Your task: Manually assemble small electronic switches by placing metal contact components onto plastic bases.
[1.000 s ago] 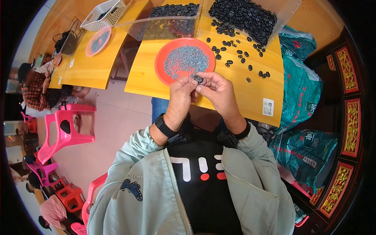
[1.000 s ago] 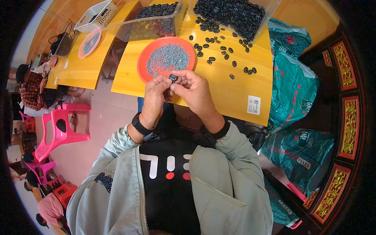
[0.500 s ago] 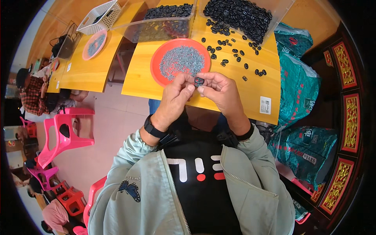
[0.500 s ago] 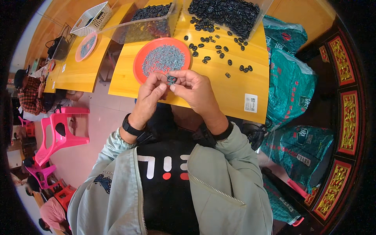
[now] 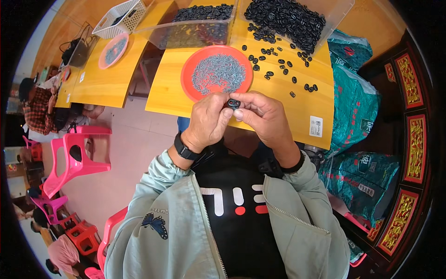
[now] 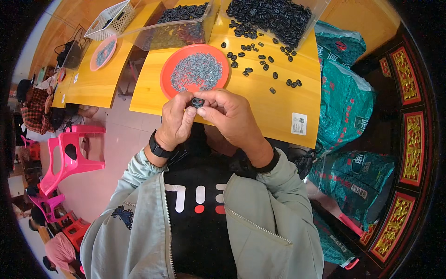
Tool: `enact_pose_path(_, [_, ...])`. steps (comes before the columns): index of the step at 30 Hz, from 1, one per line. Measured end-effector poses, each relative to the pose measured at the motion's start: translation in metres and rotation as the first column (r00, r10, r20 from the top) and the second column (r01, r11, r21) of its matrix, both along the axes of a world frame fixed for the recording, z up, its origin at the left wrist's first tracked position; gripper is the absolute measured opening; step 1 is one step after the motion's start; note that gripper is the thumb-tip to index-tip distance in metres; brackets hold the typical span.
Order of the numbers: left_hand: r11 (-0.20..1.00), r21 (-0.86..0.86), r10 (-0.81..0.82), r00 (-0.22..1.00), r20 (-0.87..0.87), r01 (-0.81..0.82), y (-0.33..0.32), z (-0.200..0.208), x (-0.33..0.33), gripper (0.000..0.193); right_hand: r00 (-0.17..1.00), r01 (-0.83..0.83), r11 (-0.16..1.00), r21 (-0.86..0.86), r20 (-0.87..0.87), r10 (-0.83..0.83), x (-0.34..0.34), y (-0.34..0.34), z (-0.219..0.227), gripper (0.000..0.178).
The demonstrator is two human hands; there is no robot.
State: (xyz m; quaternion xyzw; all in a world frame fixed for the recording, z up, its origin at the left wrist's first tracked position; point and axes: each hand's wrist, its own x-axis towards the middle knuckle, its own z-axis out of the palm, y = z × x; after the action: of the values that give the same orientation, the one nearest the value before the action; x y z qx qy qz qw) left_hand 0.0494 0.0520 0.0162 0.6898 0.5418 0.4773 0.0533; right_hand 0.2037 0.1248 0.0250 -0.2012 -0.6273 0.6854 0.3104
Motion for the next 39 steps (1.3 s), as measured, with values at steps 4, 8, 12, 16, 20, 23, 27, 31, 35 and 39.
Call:
enact_pose_path(4, [0.998,0.064,-0.010,1.000,0.012,0.010,0.000,0.000,0.001,0.017,1.000,-0.004,0.997,0.078,-0.019,0.005,0.000,-0.001,0.000,0.028])
enact_pose_path(8, [0.996,0.090,-0.020,0.999,0.029,0.017,-0.002,0.000,0.001,0.015,0.999,-0.006,0.992,0.128,-0.039,0.011,0.000,-0.002,-0.002,0.029])
enact_pose_path(12, [0.996,0.094,-0.011,0.999,0.035,0.007,-0.004,-0.001,0.002,0.015,0.998,-0.008,0.992,0.124,-0.054,0.015,0.000,-0.005,0.002,0.029])
enact_pose_path(16, [0.994,0.109,0.004,0.998,0.066,-0.011,-0.006,-0.002,0.004,0.015,0.998,-0.024,0.995,0.097,-0.050,0.029,0.001,-0.007,0.003,0.029])
enact_pose_path(20, [0.983,0.173,0.036,0.993,0.112,-0.055,-0.004,-0.004,0.009,0.013,0.997,-0.010,0.997,0.078,-0.073,0.016,-0.003,-0.011,0.007,0.026])
enact_pose_path(23, [0.980,0.188,0.035,0.987,0.156,-0.065,-0.004,-0.009,0.010,0.011,0.995,0.025,0.999,0.038,-0.102,-0.021,-0.008,-0.014,0.011,0.022])
enact_pose_path(27, [0.981,0.175,0.055,0.987,0.153,-0.082,-0.006,-0.005,0.009,0.011,0.996,-0.025,0.998,0.059,-0.079,0.029,-0.008,-0.011,0.013,0.023])
enact_pose_path(31, [0.990,0.118,0.046,0.973,0.224,-0.074,-0.006,0.002,0.006,0.011,0.999,-0.020,1.000,0.023,-0.041,0.021,-0.011,-0.006,0.023,0.022])
enact_pose_path(35, [0.993,0.083,0.059,0.968,0.242,-0.082,-0.011,0.006,-0.005,0.011,0.998,-0.022,0.996,0.088,0.058,0.016,-0.020,0.015,0.054,0.023])
enact_pose_path(39, [0.988,0.105,0.081,0.955,0.286,-0.116,-0.015,0.010,-0.011,0.009,0.990,0.130,0.895,0.426,-0.011,-0.139,-0.060,0.066,0.099,0.026])
